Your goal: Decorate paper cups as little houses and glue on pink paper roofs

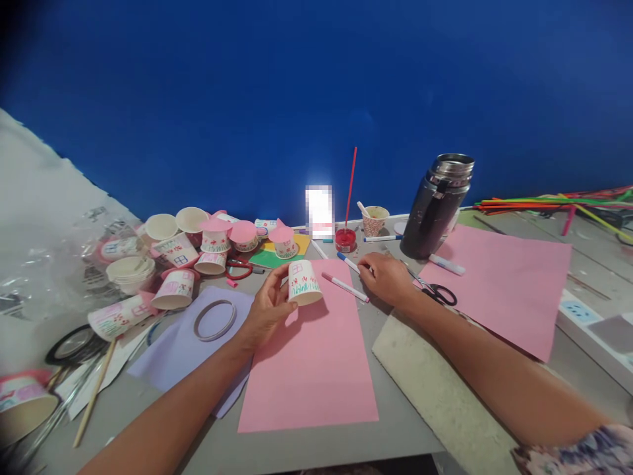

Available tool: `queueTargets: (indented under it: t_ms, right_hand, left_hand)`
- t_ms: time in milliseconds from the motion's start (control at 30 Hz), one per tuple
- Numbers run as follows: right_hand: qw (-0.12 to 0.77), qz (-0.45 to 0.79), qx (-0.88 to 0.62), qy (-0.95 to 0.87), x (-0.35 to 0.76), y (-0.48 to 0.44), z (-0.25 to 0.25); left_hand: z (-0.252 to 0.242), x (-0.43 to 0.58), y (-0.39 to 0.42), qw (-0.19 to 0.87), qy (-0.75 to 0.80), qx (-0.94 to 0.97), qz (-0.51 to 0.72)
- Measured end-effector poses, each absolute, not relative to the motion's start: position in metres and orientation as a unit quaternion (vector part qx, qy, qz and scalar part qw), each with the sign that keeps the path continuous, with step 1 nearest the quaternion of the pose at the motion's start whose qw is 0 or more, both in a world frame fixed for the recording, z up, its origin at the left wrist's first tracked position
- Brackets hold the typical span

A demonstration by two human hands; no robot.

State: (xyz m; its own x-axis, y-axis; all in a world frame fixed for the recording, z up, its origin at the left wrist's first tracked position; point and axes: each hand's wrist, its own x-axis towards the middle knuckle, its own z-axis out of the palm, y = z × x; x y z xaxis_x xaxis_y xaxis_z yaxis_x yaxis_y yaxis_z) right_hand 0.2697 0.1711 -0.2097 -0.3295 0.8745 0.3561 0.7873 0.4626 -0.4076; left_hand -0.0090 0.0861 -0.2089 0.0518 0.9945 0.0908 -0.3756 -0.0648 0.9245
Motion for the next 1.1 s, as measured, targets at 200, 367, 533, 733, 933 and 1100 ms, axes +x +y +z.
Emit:
queueTargets:
  t_ms: [200, 367, 533, 733, 933, 1100]
  right_hand:
    - [0.263, 0.085, -0.527, -0.804, 0.273, 0.177, -0.213]
    - [0.257, 0.093, -0.526, -0.805, 0.274, 0.179, -0.219]
    - [0.252, 0.096, -0.53, -0.804, 0.275, 0.181, -0.221]
    - [0.253, 0.094, -0.532, -0.803, 0.273, 0.179, -0.221]
    - [0.258, 0.098, -0.532, -0.8, 0.273, 0.179, -0.221]
    - [0.256, 0.096, -0.541, -0.795, 0.273, 0.18, -0.218]
  left_hand:
    - [-0.204, -0.019, 0.084, 0.718, 0.323, 0.265, 0.557]
    - [-0.191, -0.02, 0.081, 0.786, 0.223, 0.231, 0.529]
    - [-0.194, -0.018, 0.08, 0.804, 0.203, 0.22, 0.514]
    - [-0.198, -0.021, 0.083, 0.819, 0.203, 0.17, 0.509]
    - [-0.195, -0.022, 0.085, 0.808, 0.233, 0.151, 0.519]
    - [-0.197, -0.02, 0.084, 0.758, 0.267, 0.228, 0.55]
